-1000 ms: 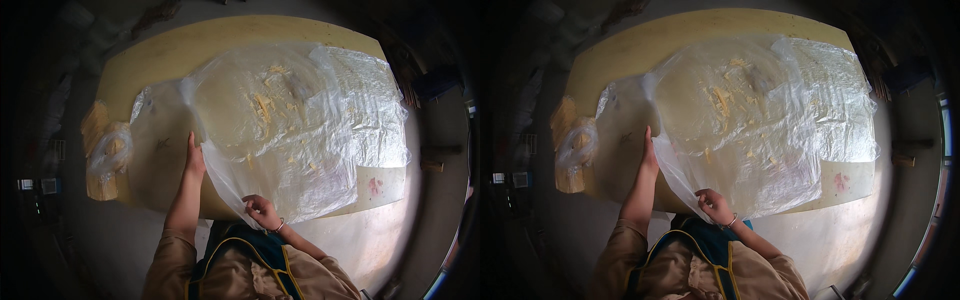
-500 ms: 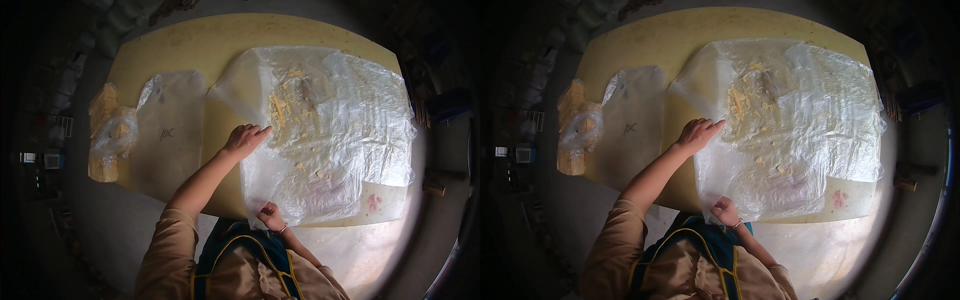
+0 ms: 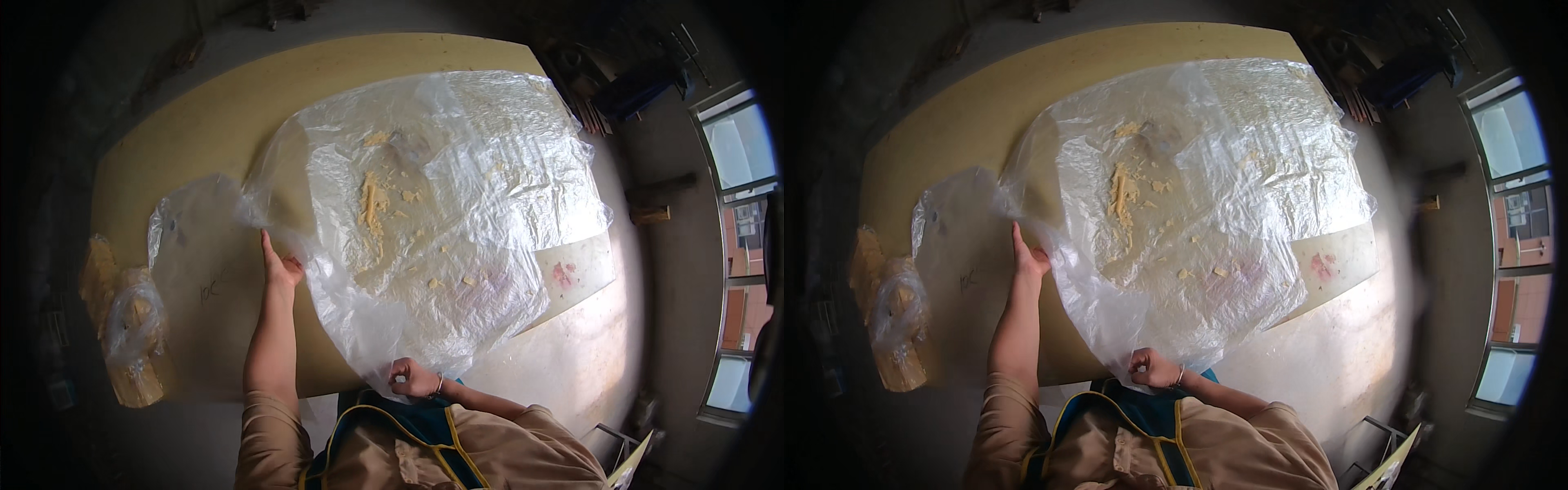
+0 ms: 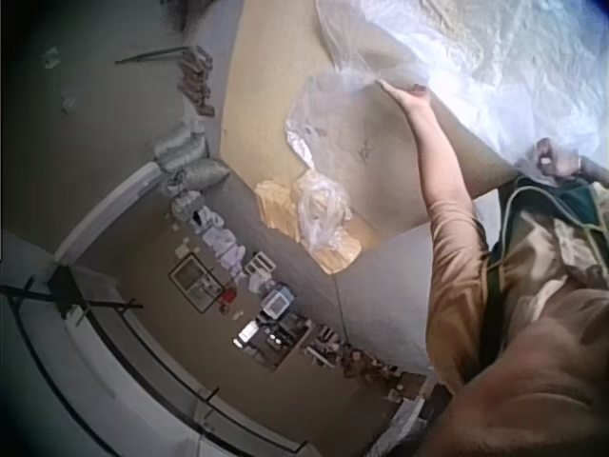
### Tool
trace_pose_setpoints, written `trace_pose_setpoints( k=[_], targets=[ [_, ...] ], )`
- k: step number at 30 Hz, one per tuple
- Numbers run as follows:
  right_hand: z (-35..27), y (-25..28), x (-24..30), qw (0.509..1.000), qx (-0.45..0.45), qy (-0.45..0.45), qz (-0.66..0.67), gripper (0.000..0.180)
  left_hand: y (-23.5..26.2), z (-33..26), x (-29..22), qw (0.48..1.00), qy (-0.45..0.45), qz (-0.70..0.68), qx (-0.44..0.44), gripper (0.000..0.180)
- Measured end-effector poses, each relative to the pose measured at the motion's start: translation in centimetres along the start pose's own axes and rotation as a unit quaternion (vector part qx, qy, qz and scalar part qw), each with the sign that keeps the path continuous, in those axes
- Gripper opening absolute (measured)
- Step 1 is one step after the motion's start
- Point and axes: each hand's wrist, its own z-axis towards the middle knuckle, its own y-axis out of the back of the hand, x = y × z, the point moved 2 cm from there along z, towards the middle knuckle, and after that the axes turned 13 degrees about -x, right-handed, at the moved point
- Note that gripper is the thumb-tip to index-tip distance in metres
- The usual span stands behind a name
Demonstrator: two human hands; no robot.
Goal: The person arranges rectangular flat food items on a table covered with plastic wrap, then places them into plastic bags and seals them. The person handles the items by hand and organizes them into neat stacks before bagging.
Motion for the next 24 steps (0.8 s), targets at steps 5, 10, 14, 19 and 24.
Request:
trace_pose_setpoints(
  k=[5, 10, 14, 19, 24],
  targets=[
    [-2.6, 0.9, 0.9, 0.999, -0.024, 0.0, 0.026, 0.007, -5.5, 4.0, -4.5, 0.945, -0.256, 0.193, 0.066, 0.041],
    [-0.4, -0.7, 0.5, 0.99, -0.026, 0.085, -0.113, 0.014, -9.1, -2.7, -7.8, 0.504, -0.756, 0.395, 0.133, 0.024],
    [2.6, -1.8, 0.6, 0.979, 0.008, 0.116, -0.169, 0.016, -7.8, -7.5, -8.8, 0.258, -0.81, 0.503, 0.159, 0.015],
    [5.8, -3.6, 3.4, 0.928, 0.086, 0.21, -0.294, 0.016, -2.3, -7.5, -13.5, 0.31, -0.79, 0.517, 0.114, 0.015],
    [9.6, -7.3, 7.6, 0.885, 0.191, 0.25, -0.344, 0.023, 4.5, -5.9, -16.8, 0.443, -0.64, 0.611, -0.144, 0.062]
  ],
)
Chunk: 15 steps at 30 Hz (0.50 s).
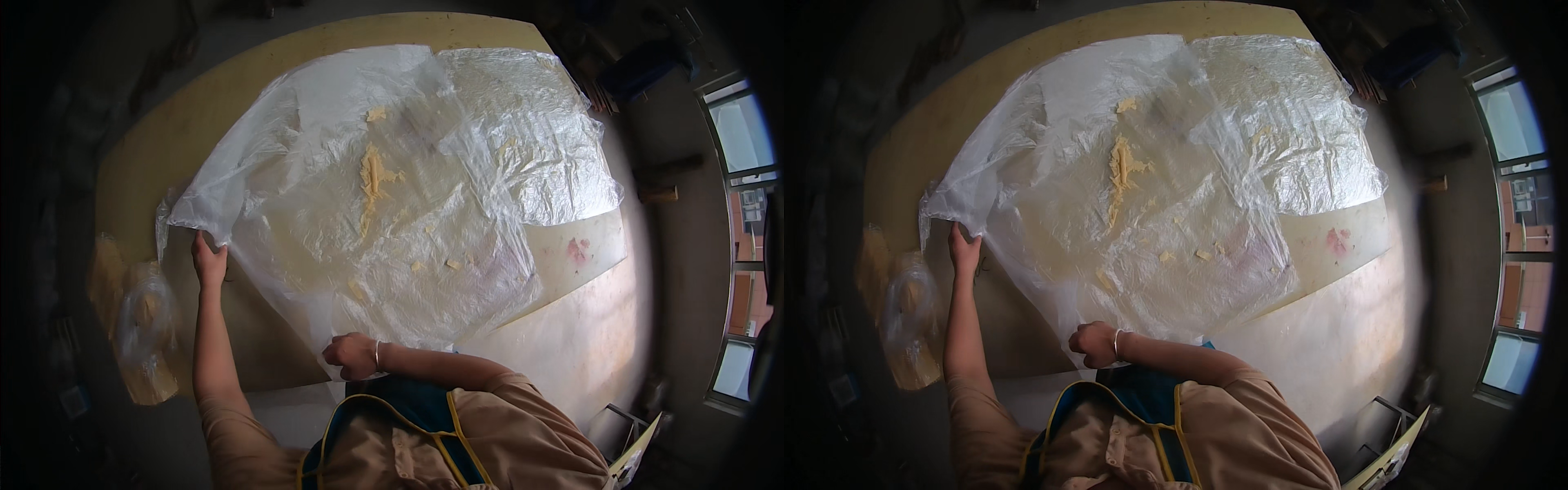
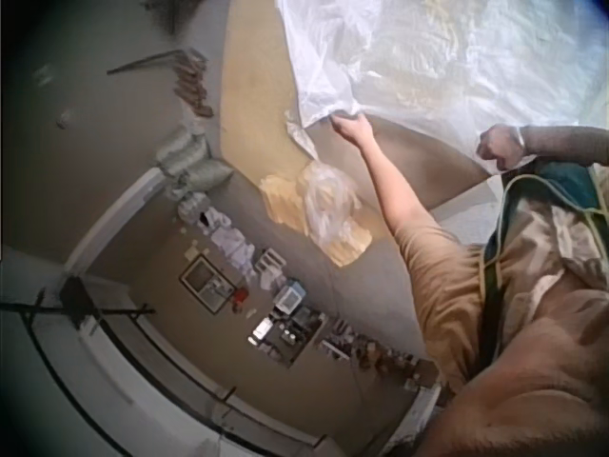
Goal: The person arranges rectangular flat food items on a table covered with plastic wrap, then places them into plastic bags and seals them. The person handles the items by hand and organizes them into neat stacks before bagging.
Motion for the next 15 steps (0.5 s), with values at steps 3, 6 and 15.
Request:
trace_pose_setpoints(
  k=[3, 6, 15],
  targets=[
    [2.5, -0.3, 1.4, 0.999, -0.008, 0.033, 0.016, 0.016, 2.9, -5.6, -0.3, 0.974, 0.177, -0.142, 0.003, 0.075],
    [2.9, -1.1, 0.9, 0.995, -0.049, 0.034, 0.085, 0.016, 7.1, -14.4, -2.3, 0.861, 0.286, -0.407, 0.11, 0.079],
    [-25.9, 8.2, -14.6, 0.56, -0.557, -0.542, -0.286, 0.068, 4.8, -36.9, 0.5, 0.753, 0.53, -0.376, 0.107, 0.092]
  ],
)
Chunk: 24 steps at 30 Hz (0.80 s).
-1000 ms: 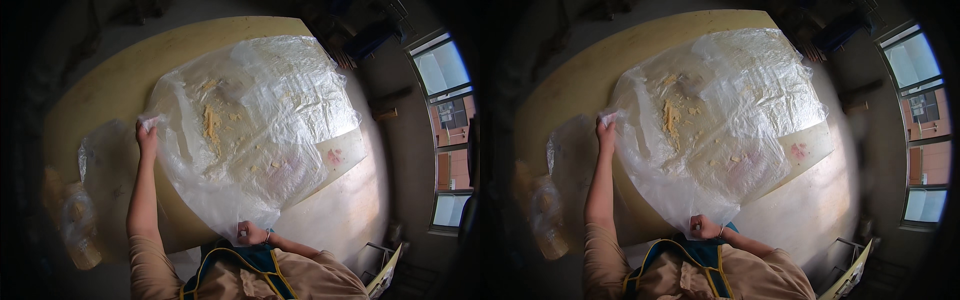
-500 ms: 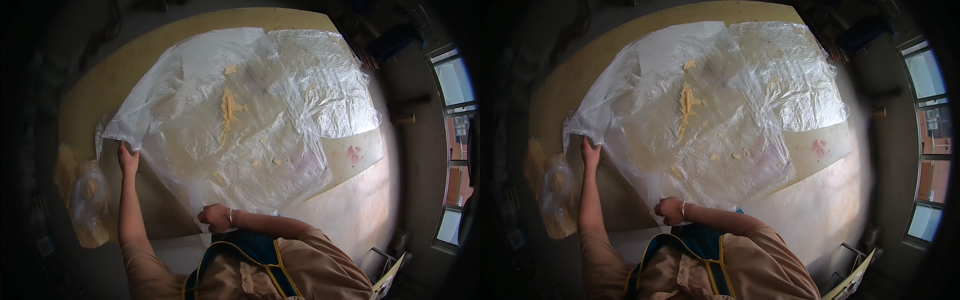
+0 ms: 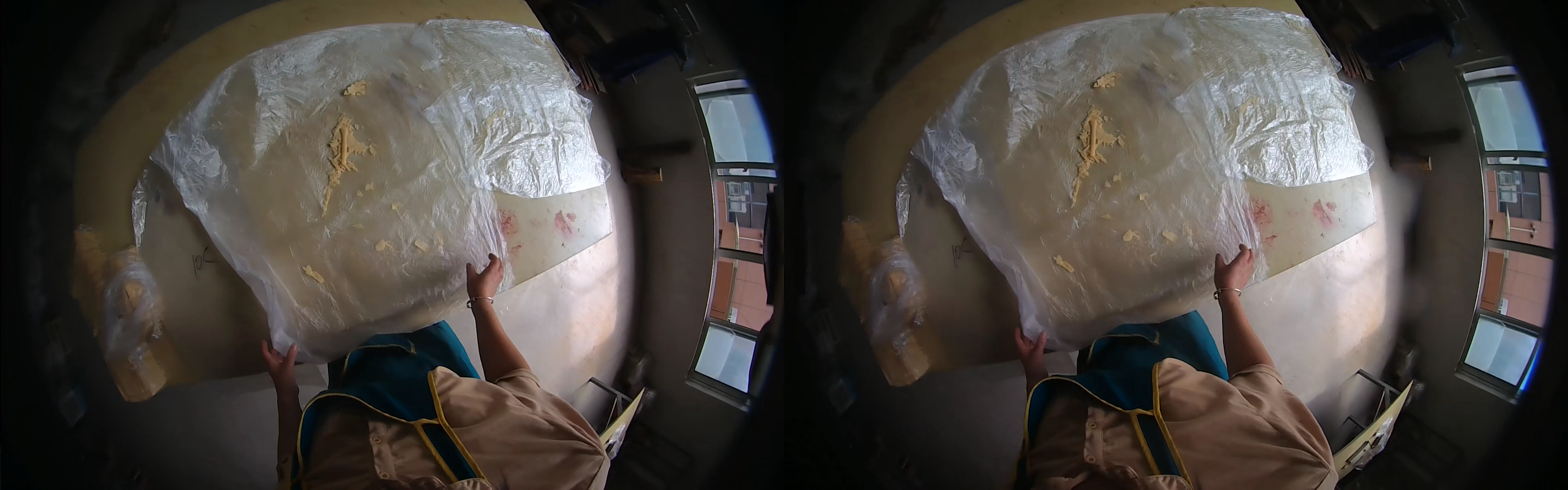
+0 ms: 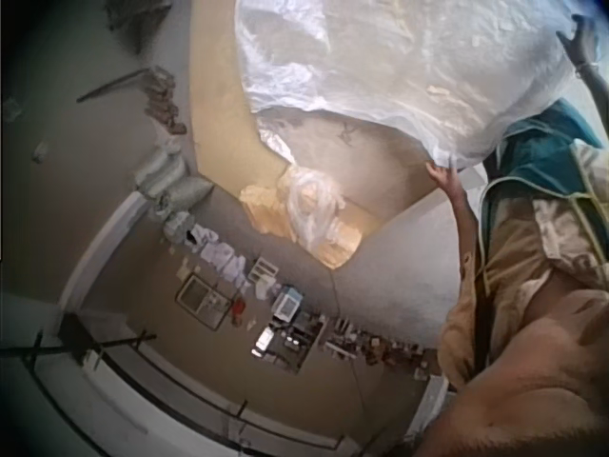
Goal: The person arranges rectangular flat food items on a table covered with plastic wrap, then places them into plastic bags and seals them. The person handles the items by hand and organizes them into neat stacks before bagging.
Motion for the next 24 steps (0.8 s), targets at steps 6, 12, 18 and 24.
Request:
trace_pose_setpoints(
  k=[6, 12, 18, 24],
  targets=[
    [0.7, -1.4, -10.6, 0.978, 0.106, -0.15, -0.097, 0.078, -3.6, 0.5, 0.6, 0.98, -0.161, 0.102, 0.051, 0.069],
    [2.5, -0.1, -7.0, 0.992, 0.084, 0.006, 0.089, 0.019, -2.5, 3.4, -4.2, 0.997, -0.049, -0.036, -0.042, 0.032],
    [9.7, 4.9, 9.3, 0.931, 0.18, 0.076, 0.309, 0.017, 0.6, 6.5, -11.5, 0.991, 0.039, -0.106, -0.066, 0.031],
    [20.4, 9.5, 25.6, 0.77, 0.311, -0.018, 0.557, 0.02, 1.9, 5.3, -19.9, 0.97, 0.106, -0.215, -0.045, 0.026]
  ],
)
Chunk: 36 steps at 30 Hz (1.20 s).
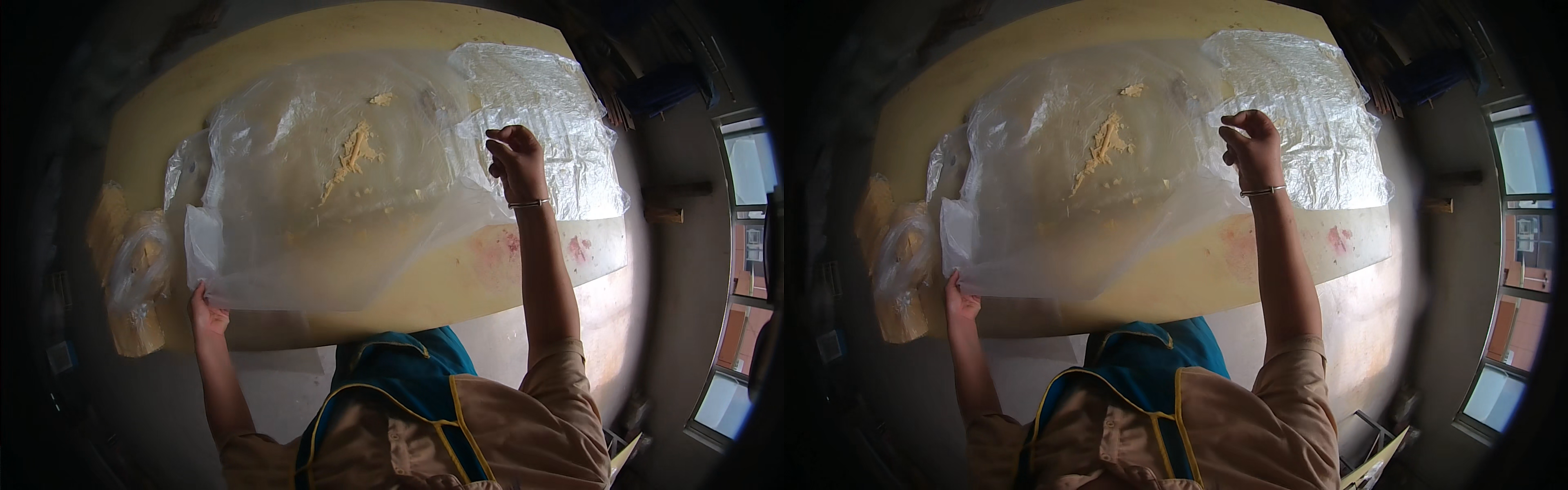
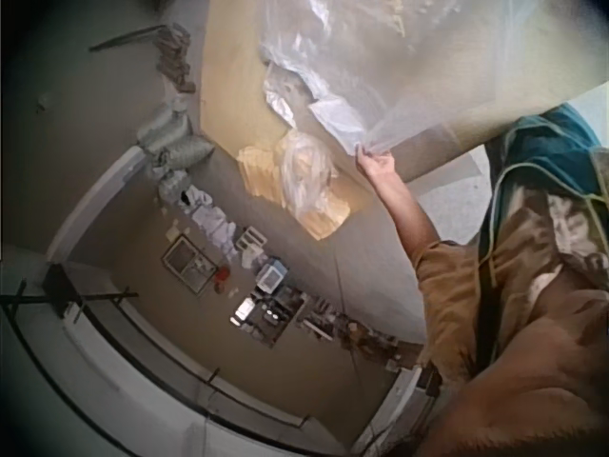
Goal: The person arranges rectangular flat food items on a table covered with plastic wrap, then places them into plastic bags and seals them. The person handles the items by hand and organizes them into neat stacks before bagging.
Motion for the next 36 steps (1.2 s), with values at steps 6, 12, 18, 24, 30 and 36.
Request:
trace_pose_setpoints(
  k=[6, 12, 18, 24, 30, 36],
  targets=[
    [-3.6, 1.0, 0.8, 0.882, 0.322, 0.254, -0.232, 0.07, 3.0, -3.3, -0.9, 1.0, 0.007, -0.01, -0.008, 0.021],
    [-6.0, 6.0, -3.1, 0.79, 0.248, 0.324, -0.457, 0.014, 6.3, -6.2, 7.8, 0.997, -0.026, -0.061, -0.044, 0.03],
    [-8.8, 9.5, -0.5, 0.788, 0.454, 0.27, -0.316, 0.017, 10.2, -2.0, 7.6, 0.982, -0.119, 0.094, -0.113, 0.027],
    [-17.6, 10.4, -14.4, 0.688, 0.542, 0.129, -0.465, 0.023, 14.1, 4.5, 9.6, 0.919, -0.251, 0.214, -0.216, 0.032],
    [-15.3, 13.1, -17.5, 0.782, 0.533, 0.033, -0.321, 0.054, 2.0, -8.7, 13.3, 0.529, -0.656, 0.466, -0.268, 0.076],
    [1.9, 19.8, -17.9, 0.821, 0.024, 0.151, -0.551, 0.054, -13.9, -19.1, 29.3, 0.524, -0.51, 0.668, 0.138, 0.074]
  ],
)
